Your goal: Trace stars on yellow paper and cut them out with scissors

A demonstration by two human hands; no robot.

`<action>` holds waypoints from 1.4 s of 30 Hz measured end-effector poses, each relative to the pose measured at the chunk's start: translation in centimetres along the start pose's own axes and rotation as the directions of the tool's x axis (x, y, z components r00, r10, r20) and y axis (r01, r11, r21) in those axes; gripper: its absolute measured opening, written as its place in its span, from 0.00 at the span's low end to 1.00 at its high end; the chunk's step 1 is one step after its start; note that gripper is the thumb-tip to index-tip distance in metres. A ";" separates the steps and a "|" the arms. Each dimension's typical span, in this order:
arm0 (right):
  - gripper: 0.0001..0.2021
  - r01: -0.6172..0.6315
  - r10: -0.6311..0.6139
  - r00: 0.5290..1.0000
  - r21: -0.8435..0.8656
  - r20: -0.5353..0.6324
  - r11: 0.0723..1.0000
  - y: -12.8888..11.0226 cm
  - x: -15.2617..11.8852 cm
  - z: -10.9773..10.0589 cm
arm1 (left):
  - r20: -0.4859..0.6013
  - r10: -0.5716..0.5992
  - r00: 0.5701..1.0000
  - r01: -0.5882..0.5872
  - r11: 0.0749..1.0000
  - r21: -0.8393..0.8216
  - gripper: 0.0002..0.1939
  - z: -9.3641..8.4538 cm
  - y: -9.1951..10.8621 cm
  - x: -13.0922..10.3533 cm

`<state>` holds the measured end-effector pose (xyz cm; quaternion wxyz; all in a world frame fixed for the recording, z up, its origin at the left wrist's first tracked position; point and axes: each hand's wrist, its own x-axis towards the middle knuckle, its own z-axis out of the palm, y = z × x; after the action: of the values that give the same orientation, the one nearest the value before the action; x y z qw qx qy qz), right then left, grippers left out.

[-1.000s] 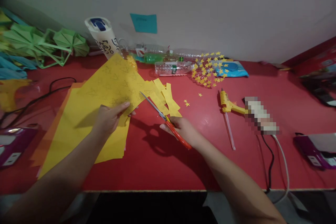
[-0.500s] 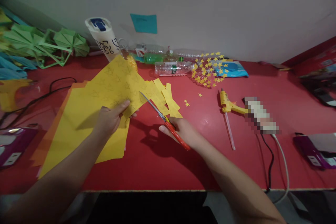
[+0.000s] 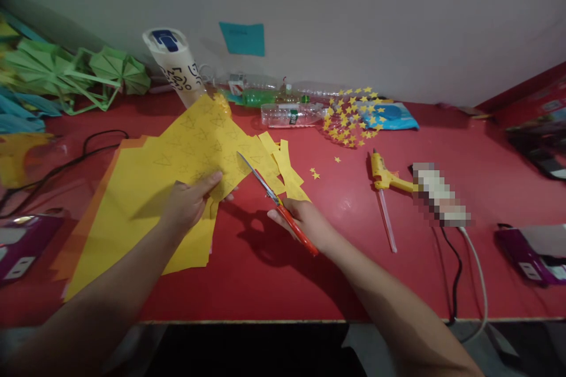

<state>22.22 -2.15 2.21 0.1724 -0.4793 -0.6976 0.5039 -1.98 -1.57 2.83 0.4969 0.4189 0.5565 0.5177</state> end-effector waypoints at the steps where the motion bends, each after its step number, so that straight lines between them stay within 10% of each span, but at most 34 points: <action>1: 0.28 -0.006 0.006 1.000 0.006 -0.002 1.000 0.1 0.0 0.1 | 0.001 -0.006 1.000 0.006 1.000 -0.005 0.16 0.0 -0.1 0.0; 42: 0.28 -0.020 0.020 1.000 0.034 0.014 0.999 -1.0 0.0 -0.3 | 0.004 -0.115 0.993 0.115 0.988 -0.101 0.19 0.5 0.3 -0.3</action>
<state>21.94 -1.99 3.26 0.1709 -0.4797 -0.6851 0.5208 -1.44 -1.73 3.18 0.5459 0.3598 0.5532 0.5163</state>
